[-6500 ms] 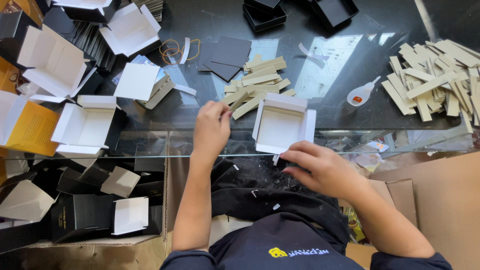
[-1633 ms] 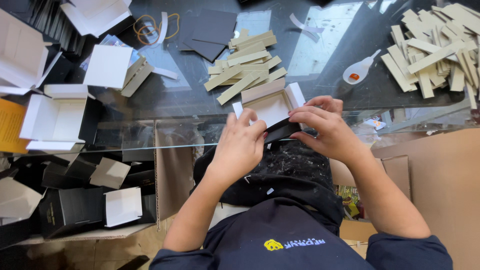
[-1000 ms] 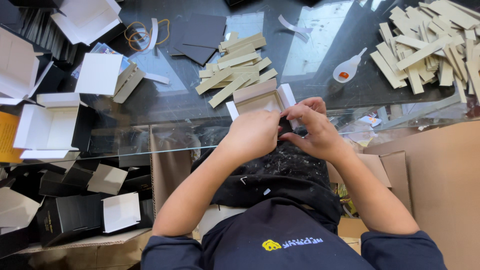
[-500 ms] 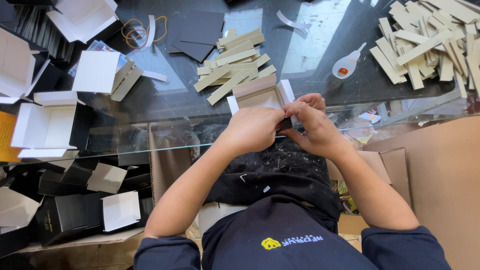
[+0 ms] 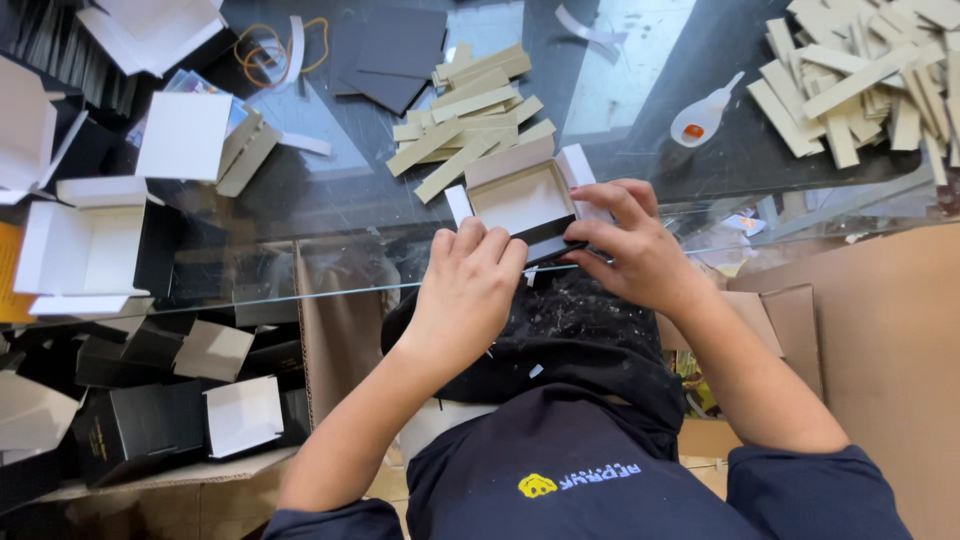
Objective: The person assembles small rectangular boxes by folding white cardboard inserts, inserting beige cardboard dividers, and placing black lids on top. The person repeats this process for multiple boxes on a glass table.
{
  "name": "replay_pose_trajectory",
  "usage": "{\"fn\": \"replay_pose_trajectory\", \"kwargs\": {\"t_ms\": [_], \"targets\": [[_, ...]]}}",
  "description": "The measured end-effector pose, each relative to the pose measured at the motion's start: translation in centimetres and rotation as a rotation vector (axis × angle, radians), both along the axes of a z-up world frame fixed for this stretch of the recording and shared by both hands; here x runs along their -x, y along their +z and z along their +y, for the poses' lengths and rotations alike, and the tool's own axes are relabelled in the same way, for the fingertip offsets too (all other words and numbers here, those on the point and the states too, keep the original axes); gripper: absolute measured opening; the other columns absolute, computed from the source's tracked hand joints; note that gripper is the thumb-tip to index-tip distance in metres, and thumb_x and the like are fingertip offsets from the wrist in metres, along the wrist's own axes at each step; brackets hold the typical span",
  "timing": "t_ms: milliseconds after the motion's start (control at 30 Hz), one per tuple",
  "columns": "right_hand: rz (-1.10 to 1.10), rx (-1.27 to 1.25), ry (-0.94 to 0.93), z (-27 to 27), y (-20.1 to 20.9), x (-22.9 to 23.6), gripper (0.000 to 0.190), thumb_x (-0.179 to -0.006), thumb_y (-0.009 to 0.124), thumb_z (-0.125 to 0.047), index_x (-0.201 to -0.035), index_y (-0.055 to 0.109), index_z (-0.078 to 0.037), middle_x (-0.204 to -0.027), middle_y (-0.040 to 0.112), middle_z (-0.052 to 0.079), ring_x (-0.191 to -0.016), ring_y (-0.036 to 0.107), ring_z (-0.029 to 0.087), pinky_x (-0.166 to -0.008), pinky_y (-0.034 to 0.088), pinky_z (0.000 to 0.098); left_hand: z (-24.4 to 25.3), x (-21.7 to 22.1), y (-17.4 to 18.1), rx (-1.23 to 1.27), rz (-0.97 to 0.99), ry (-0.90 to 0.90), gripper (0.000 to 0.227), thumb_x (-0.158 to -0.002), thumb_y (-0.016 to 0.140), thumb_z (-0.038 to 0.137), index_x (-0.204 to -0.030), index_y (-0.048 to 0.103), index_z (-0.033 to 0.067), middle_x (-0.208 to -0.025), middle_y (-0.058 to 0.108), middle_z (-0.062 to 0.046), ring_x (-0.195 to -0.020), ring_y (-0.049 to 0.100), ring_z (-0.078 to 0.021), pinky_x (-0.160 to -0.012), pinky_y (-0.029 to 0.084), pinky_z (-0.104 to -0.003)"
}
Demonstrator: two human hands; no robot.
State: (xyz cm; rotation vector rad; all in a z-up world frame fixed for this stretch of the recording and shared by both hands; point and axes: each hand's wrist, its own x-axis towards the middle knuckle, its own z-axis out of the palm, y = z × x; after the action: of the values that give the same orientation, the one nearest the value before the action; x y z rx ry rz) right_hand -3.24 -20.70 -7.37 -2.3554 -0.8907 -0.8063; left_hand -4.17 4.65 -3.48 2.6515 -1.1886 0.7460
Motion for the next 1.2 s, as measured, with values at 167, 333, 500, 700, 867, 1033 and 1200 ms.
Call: {"fn": "replay_pose_trajectory", "kwargs": {"t_ms": [167, 333, 500, 700, 867, 1033, 1200], "targets": [[-0.005, 0.141, -0.09, 0.7, 0.6, 0.6, 0.012, -0.094, 0.072, -0.034, -0.097, 0.07, -0.022, -0.127, 0.061, 0.001, -0.113, 0.051, 0.032, -0.096, 0.04, 0.0432, -0.9, -0.2, 0.1, 0.002, 0.019, -0.042, 0.005, -0.076, 0.07, 0.007, -0.076, 0.066, 0.0091, -0.068, 0.059, -0.008, -0.083, 0.057, -0.0295, -0.066, 0.04, -0.039], [0.037, 0.331, -0.206, 2.6, 1.3, 1.0, 0.016, -0.077, 0.08, -0.034, -0.086, 0.069, -0.026, -0.121, 0.059, -0.008, -0.114, 0.044, 0.026, -0.092, 0.035, 0.0414, -5.3, 1.9, -2.2, -0.054, -0.068, 0.209, 0.006, -0.081, 0.063, 0.01, -0.08, 0.067, 0.0056, -0.071, 0.062, -0.011, -0.067, 0.055, -0.0272, -0.06, 0.039, -0.039], [0.204, 0.185, -0.131, 3.5, 1.1, 2.4, 0.021, -0.076, 0.079, -0.019, -0.093, 0.068, -0.014, -0.124, 0.058, 0.002, -0.114, 0.044, 0.033, -0.096, 0.036, 0.0414, -4.7, 1.5, -4.2, 0.09, 0.042, 0.161, 0.029, -0.075, 0.065, 0.023, -0.095, 0.062, 0.0017, -0.093, 0.056, -0.008, -0.062, 0.061, -0.0233, -0.055, 0.046, -0.038], [0.187, 0.381, -0.105, 0.4, 6.1, 2.3, 0.042, -0.074, 0.079, -0.01, -0.114, 0.069, -0.016, -0.139, 0.06, 0.006, -0.108, 0.058, 0.036, -0.088, 0.047, 0.0474, 0.4, -0.2, -4.0, 0.224, 0.337, -0.139, 0.01, -0.079, 0.063, 0.006, -0.083, 0.054, 0.0028, -0.087, 0.049, -0.008, -0.073, 0.059, -0.0357, -0.068, 0.051, -0.04], [0.197, 0.137, 0.046, 0.6, 2.5, 0.3, 0.033, -0.075, 0.074, 0.004, -0.102, 0.074, -0.015, -0.115, 0.069, 0.005, -0.091, 0.061, 0.032, -0.085, 0.052, 0.0434, 1.5, -0.9, -2.5, 0.369, 0.514, -0.179, 0.014, -0.086, 0.054, -0.002, -0.094, 0.056, 0.0091, -0.085, 0.05, -0.005, -0.078, 0.064, -0.0344, -0.072, 0.055, -0.037], [0.329, -0.015, 0.105, 1.0, 2.1, 0.1, 0.026, -0.085, 0.069, 0.003, -0.103, 0.072, -0.015, -0.089, 0.071, 0.001, -0.072, 0.064, 0.03, -0.072, 0.051, 0.0401, 1.9, -1.0, -1.4, 0.42, 0.635, -0.165, 0.018, -0.087, 0.052, -0.003, -0.09, 0.055, 0.0149, -0.078, 0.051, 0.0, -0.074, 0.064, -0.0316, -0.066, 0.054, -0.036], [0.362, -0.081, 0.105, 1.5, 3.0, -0.3, 0.01, -0.094, 0.071, -0.004, -0.097, 0.07, -0.013, -0.09, 0.077, 0.002, -0.076, 0.071, 0.032, -0.071, 0.051, 0.0385, 1.7, -1.5, 0.8, 0.523, 0.765, -0.217, 0.007, -0.096, 0.059, 0.007, -0.089, 0.06, 0.0073, -0.073, 0.06, -0.015, -0.076, 0.068, -0.0428, -0.065, 0.057, -0.043]]}}
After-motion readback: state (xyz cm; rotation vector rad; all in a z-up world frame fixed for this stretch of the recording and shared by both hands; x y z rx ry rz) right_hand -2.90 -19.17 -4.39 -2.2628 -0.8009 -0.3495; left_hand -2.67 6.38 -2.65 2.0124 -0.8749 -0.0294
